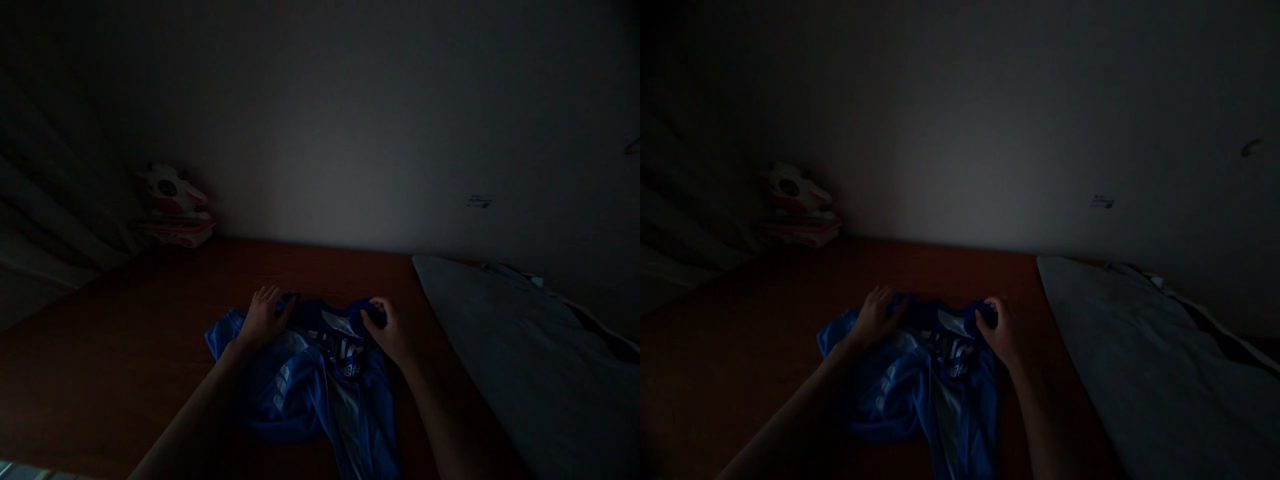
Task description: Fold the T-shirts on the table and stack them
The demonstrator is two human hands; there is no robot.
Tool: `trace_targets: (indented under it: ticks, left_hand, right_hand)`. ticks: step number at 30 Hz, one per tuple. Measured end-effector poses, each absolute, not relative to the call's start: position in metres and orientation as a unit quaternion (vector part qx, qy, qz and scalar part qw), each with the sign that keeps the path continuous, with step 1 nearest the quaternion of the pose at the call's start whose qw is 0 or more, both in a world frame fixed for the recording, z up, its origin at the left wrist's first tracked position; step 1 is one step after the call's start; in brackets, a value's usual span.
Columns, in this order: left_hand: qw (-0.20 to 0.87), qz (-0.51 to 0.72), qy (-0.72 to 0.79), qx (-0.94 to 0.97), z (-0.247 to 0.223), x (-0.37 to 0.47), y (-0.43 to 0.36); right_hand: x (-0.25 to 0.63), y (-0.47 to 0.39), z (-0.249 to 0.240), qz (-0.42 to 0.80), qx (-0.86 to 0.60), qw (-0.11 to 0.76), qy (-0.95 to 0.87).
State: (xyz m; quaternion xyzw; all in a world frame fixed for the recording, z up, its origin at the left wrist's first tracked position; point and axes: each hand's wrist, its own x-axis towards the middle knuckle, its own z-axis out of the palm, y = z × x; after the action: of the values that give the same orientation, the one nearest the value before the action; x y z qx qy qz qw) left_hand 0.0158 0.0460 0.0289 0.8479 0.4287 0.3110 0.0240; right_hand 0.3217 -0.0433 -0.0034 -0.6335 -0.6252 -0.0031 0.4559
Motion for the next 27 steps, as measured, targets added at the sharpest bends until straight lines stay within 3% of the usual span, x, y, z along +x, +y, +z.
trace_targets:
  ticks: [7,13,18,22,24,27]
  left_hand:
    - [0.041,0.175,0.449,0.875,0.005,0.024,0.048]
    - [0.045,0.131,0.489,0.861,0.014,0.023,0.048]
    - [0.034,0.224,0.488,0.843,0.014,0.020,0.051]
    - [0.057,0.335,0.458,0.822,0.016,0.016,0.054]
    - [0.072,0.355,0.460,0.811,0.018,0.014,0.055]
    - [0.063,0.366,0.494,0.786,0.020,0.014,0.054]
  right_hand:
    - [0.324,-0.047,-0.004,0.019,-0.622,0.374,-0.688]
    - [0.328,-0.038,-0.011,0.022,-0.630,0.440,-0.639]
    - [0.329,-0.035,-0.008,-0.011,-0.624,0.499,-0.601]
    - [0.328,-0.038,-0.007,0.046,-0.606,0.537,-0.585]
    - [0.328,-0.042,-0.006,0.076,-0.599,0.516,-0.608]
    - [0.330,-0.046,-0.005,0.078,-0.595,0.415,-0.683]
